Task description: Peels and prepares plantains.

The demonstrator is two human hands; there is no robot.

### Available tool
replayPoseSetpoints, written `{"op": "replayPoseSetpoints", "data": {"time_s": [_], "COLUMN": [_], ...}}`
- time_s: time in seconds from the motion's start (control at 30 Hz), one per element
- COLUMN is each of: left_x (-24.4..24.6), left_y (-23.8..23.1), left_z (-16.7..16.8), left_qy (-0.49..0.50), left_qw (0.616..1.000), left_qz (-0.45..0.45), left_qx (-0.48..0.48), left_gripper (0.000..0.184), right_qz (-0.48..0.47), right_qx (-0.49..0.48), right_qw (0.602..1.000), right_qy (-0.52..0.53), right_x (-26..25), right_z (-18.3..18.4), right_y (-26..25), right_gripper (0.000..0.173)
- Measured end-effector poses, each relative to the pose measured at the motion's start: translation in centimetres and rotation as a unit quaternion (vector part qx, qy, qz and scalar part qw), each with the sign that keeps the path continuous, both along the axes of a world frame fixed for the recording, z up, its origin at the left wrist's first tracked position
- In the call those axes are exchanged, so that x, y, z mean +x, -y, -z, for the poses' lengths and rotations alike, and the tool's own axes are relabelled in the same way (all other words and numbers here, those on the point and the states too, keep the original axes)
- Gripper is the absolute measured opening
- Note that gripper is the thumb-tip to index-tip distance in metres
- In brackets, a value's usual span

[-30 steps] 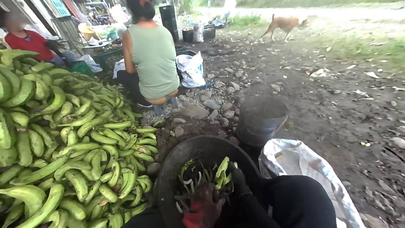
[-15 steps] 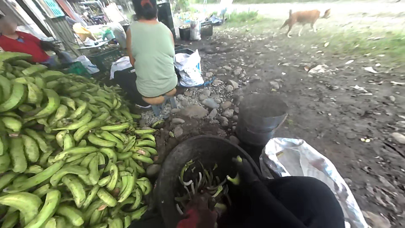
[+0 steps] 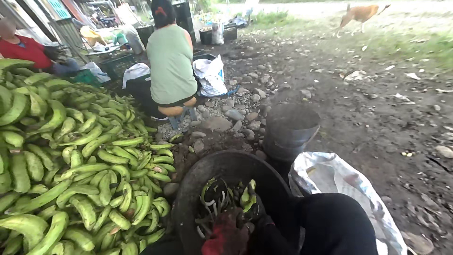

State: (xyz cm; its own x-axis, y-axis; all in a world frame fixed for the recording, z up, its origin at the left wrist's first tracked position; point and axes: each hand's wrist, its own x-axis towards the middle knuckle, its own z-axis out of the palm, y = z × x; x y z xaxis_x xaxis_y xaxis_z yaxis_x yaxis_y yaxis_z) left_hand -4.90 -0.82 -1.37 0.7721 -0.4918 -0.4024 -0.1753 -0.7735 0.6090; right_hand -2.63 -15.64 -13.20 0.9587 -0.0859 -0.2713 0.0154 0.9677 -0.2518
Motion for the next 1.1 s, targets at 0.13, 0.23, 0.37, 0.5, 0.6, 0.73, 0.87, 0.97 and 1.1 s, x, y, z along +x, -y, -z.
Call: {"op": "replayPoseSetpoints", "data": {"time_s": [0.13,0.23,0.37,0.5,0.6,0.73,0.87,0.97,1.1], "left_x": [-0.9,-0.6,-0.9,-0.9,0.3,0.2,0.2,0.1,0.3], "left_y": [0.2,0.5,-0.4,-2.6,-0.2,1.0,0.4,0.4,0.8], "left_z": [0.5,0.1,-0.9,-0.3,1.6,2.7,2.8,3.2,3.3], "left_qy": [0.003,-0.013,-0.03,-0.039,-0.025,-0.044,-0.01,0.033,0.061], "left_qw": [0.998,0.999,0.998,0.991,0.999,0.996,0.999,0.991,0.994], "left_qz": [-0.009,-0.035,-0.06,-0.103,-0.011,-0.003,0.008,0.008,0.009], "left_qx": [-0.065,0.0,0.001,-0.075,0.02,0.081,-0.047,-0.128,-0.085], "left_gripper": [0.05,0.048,0.048,0.051,0.057,0.075,0.053,0.049,0.052], "right_qz": [0.007,0.022,0.058,0.097,0.113,0.085,0.103,0.119,0.105], "right_qx": [-0.102,-0.41,-0.569,-0.51,-0.344,-0.173,-0.18,-0.167,-0.132], "right_qw": [0.994,0.881,0.758,0.806,0.908,0.972,0.965,0.963,0.968], "right_qy": [-0.042,-0.234,-0.313,-0.285,-0.211,-0.137,-0.161,-0.172,-0.184], "right_x": [1.6,2.7,3.4,3.0,3.5,2.4,2.1,1.8,1.7], "right_z": [-0.7,-3.3,-4.3,-5.0,-4.2,-4.7,-4.2,-4.5,-5.1], "right_y": [2.5,4.0,7.3,11.7,10.3,7.6,6.4,5.6,4.4], "right_gripper": [0.034,0.036,0.055,0.052,0.049,0.038,0.037,0.043,0.05]}}
